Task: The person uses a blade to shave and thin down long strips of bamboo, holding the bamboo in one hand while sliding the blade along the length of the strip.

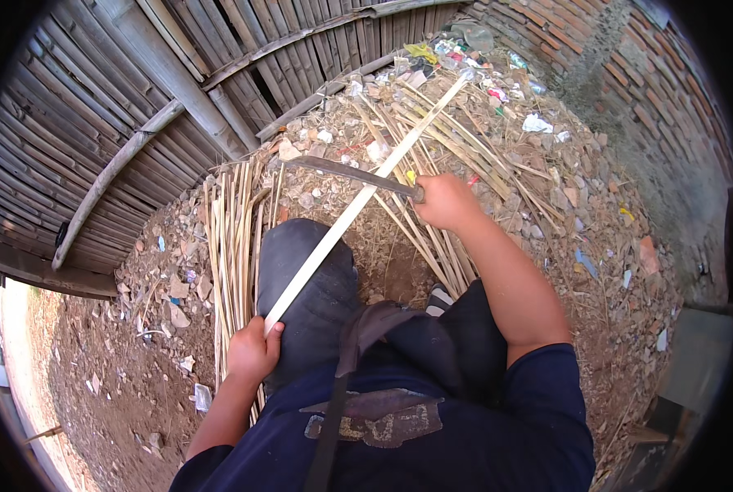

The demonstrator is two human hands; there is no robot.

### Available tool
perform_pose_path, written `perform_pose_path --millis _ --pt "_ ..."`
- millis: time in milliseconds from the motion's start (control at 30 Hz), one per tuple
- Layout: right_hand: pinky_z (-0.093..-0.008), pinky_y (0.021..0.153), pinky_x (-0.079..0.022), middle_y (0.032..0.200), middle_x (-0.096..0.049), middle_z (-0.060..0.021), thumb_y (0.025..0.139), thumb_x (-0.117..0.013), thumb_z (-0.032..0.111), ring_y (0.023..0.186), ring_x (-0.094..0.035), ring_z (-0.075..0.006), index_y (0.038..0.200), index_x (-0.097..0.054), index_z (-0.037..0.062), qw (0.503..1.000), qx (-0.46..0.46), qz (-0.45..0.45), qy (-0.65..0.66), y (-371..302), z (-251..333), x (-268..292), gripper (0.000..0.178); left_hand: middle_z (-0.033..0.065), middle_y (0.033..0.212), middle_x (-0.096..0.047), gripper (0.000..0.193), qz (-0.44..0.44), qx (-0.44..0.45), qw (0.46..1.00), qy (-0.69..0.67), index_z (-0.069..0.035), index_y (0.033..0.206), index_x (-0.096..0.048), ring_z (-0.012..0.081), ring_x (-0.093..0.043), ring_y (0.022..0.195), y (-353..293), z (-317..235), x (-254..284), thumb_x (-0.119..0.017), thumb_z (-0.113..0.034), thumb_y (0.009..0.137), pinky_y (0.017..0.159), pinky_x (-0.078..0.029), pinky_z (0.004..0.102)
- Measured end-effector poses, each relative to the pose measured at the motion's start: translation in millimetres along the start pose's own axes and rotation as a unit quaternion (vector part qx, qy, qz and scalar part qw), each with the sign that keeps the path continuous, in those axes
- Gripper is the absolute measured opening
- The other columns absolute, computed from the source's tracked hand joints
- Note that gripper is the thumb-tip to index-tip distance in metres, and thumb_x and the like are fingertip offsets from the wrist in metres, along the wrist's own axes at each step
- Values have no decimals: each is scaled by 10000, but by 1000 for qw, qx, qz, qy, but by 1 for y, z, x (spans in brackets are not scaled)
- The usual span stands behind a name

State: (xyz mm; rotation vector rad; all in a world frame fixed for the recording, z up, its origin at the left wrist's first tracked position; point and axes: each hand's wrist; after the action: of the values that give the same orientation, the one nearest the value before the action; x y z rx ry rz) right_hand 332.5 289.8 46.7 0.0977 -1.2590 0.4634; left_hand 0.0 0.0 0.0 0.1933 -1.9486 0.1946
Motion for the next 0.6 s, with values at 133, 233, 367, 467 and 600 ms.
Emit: perform_pose_path --millis 133,233,367,467,600 --pt "-479 734 -558 802 -692 -224 782 -706 208 785 -693 -391 1015 -721 74 994 94 -56 11 -16 22 -9 269 260 647 -606 404 19 -6 999 -25 -31 800 -521 498 -622 642 -9 6 6 -626 -378 977 578 -482 568" --pt "-490 703 -546 769 -682 -217 788 -716 222 755 -677 -409 958 -709 54 987 148 -54 -37 -2 2 4 240 269 651 -600 400 13 -22 998 -54 -28 801 -515 503 -617 650 2 6 -2 -622 -368 982 575 -473 572" --pt "-468 730 -546 825 -712 -167 818 -721 268 784 -692 -372 898 -717 74 996 1 -63 70 22 -32 -14 209 270 662 -604 392 8 -25 999 -22 -28 815 -508 504 -616 656 9 -1 7 -614 -364 989 580 -470 579" --pt "-473 739 -549 819 -712 -162 810 -718 258 796 -695 -373 901 -717 81 994 -4 -60 97 10 -9 -9 199 271 662 -603 393 19 -15 1000 -9 -28 817 -504 503 -617 655 3 -1 7 -612 -365 990 581 -471 580" --pt "-491 741 -541 812 -702 -173 780 -724 250 797 -689 -373 929 -719 90 990 129 -47 -14 -7 31 -9 218 269 660 -604 396 11 -25 999 -23 -30 813 -503 501 -622 654 0 4 0 -618 -367 987 581 -475 577"
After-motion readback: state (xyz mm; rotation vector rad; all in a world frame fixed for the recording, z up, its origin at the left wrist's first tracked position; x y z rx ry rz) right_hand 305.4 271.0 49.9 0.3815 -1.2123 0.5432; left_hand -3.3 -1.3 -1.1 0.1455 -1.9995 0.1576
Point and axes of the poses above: each hand's wrist, its own y-axis towards the middle knuckle, its own x-axis out of the back of the hand, z = x × y
